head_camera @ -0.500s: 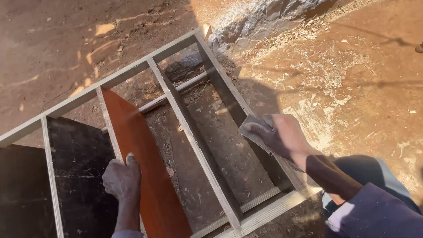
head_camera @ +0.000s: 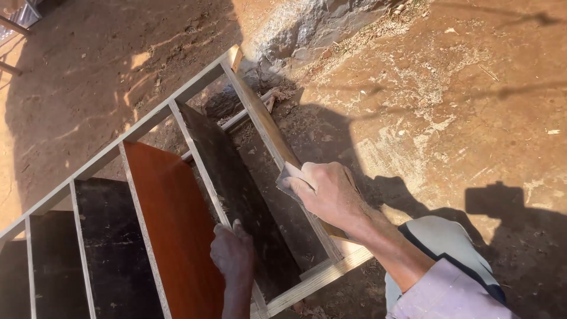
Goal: Sanding the interior dividers and frame of a wooden shelf unit by hand using sandpaper to smooth the surfaces.
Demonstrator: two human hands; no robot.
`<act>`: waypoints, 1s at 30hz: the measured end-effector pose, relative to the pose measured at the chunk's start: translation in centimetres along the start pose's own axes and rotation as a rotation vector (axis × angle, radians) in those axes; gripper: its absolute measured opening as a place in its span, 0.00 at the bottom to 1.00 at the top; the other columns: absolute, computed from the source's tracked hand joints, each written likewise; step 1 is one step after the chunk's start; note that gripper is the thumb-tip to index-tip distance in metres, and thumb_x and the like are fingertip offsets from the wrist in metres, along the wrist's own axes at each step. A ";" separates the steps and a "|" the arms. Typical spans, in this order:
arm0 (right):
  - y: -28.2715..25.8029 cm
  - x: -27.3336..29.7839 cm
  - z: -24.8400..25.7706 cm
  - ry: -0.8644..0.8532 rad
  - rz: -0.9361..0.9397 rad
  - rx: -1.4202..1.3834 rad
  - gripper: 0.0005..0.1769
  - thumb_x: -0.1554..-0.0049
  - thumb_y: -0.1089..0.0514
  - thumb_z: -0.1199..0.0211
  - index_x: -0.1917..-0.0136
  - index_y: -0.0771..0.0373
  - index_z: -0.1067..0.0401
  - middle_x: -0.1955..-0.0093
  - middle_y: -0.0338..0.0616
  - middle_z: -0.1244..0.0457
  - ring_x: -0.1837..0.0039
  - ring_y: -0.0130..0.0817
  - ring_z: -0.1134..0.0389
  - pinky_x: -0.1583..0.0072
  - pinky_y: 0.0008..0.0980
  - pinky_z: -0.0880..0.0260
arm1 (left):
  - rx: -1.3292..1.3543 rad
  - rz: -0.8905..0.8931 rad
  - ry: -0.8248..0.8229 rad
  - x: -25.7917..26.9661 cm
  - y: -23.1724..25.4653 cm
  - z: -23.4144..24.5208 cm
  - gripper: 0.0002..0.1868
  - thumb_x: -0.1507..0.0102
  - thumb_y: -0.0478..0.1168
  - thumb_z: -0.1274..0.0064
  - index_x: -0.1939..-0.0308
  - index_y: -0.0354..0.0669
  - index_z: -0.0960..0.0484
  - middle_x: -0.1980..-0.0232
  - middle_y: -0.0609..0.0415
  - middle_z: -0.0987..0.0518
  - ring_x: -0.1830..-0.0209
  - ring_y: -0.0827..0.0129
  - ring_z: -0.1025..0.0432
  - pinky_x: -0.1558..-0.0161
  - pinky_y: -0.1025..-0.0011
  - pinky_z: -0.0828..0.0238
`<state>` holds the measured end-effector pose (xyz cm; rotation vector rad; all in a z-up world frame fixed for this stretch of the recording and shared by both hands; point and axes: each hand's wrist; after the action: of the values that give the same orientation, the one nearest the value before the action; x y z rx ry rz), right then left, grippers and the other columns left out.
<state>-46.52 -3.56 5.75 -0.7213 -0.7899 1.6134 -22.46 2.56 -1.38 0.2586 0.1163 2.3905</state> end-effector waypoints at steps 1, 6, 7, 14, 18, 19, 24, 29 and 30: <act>1.2 0.5 0.3 -0.007 -0.006 -0.006 0.28 0.37 0.42 0.38 0.72 0.58 0.38 0.77 0.34 0.46 0.71 0.28 0.48 0.66 0.37 0.48 | -0.010 0.005 -0.003 -0.7 -0.1 -0.8 0.20 0.27 0.54 0.57 0.52 0.40 0.26 0.58 0.39 0.17 0.58 0.46 0.20 0.56 0.50 0.22; 3.5 2.1 3.4 -0.046 -0.019 0.098 0.30 0.38 0.40 0.40 0.71 0.53 0.51 0.74 0.31 0.54 0.69 0.27 0.55 0.64 0.34 0.54 | 0.073 -0.078 0.052 -3.1 1.9 0.5 0.21 0.26 0.51 0.61 0.55 0.35 0.24 0.58 0.35 0.18 0.57 0.40 0.22 0.57 0.45 0.24; 4.6 1.8 3.2 -0.051 -0.013 0.093 0.30 0.38 0.40 0.40 0.71 0.53 0.51 0.74 0.31 0.54 0.69 0.27 0.55 0.64 0.34 0.54 | 0.071 -0.071 0.057 -3.4 1.7 0.5 0.21 0.26 0.51 0.61 0.55 0.35 0.24 0.58 0.35 0.18 0.57 0.40 0.22 0.57 0.45 0.24; 6.4 1.6 4.4 -0.010 0.052 0.011 0.27 0.40 0.44 0.38 0.74 0.61 0.34 0.83 0.51 0.43 0.78 0.40 0.42 0.70 0.35 0.43 | 0.307 -0.090 0.110 -2.2 1.1 1.8 0.38 0.25 0.58 0.71 0.62 0.27 0.17 0.64 0.26 0.19 0.55 0.32 0.22 0.52 0.42 0.26; 6.3 3.5 2.9 0.044 0.267 0.102 0.21 0.35 0.45 0.46 0.63 0.55 0.47 0.74 0.37 0.53 0.72 0.34 0.53 0.67 0.38 0.52 | 0.467 -0.076 0.000 -1.1 -1.0 0.8 0.37 0.24 0.61 0.74 0.82 0.43 0.36 0.80 0.56 0.37 0.79 0.67 0.43 0.73 0.59 0.48; 3.8 3.7 3.3 0.037 0.291 0.123 0.21 0.35 0.45 0.46 0.63 0.55 0.47 0.74 0.37 0.53 0.72 0.34 0.53 0.67 0.38 0.52 | 0.497 -0.064 0.005 -1.5 -1.1 0.1 0.37 0.24 0.61 0.74 0.82 0.43 0.36 0.80 0.56 0.37 0.79 0.67 0.43 0.73 0.59 0.48; -5.6 5.5 -2.1 -0.065 -0.818 -0.838 0.35 0.54 0.29 0.34 0.69 0.67 0.22 0.75 0.42 0.38 0.73 0.30 0.50 0.64 0.31 0.53 | 0.851 -0.056 -0.120 -0.4 -1.7 0.3 0.31 0.25 0.58 0.67 0.81 0.50 0.47 0.80 0.62 0.46 0.79 0.73 0.51 0.76 0.64 0.55; -4.8 10.3 -13.2 -0.193 0.183 0.066 0.16 0.36 0.50 0.58 0.49 0.59 0.32 0.73 0.42 0.36 0.73 0.43 0.35 0.66 0.49 0.37 | 1.441 0.260 -0.385 0.0 -0.7 3.5 0.23 0.27 0.53 0.55 0.74 0.46 0.29 0.77 0.56 0.31 0.78 0.66 0.35 0.74 0.63 0.36; -5.1 11.3 -14.7 -0.231 0.185 -0.024 0.24 0.35 0.51 0.58 0.36 0.67 0.32 0.68 0.50 0.32 0.68 0.49 0.29 0.65 0.52 0.34 | 1.652 0.325 -0.421 -0.6 -0.4 2.8 0.21 0.28 0.50 0.52 0.68 0.39 0.20 0.72 0.50 0.21 0.74 0.59 0.25 0.71 0.60 0.25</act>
<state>-33.71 9.93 0.81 -0.6473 -0.9315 1.8808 -21.20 2.50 1.21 1.5473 1.9095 1.8417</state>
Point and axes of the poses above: each hand's wrist, its own x-axis away from the middle knuckle, its own z-axis out of the back of the hand, y = z × x
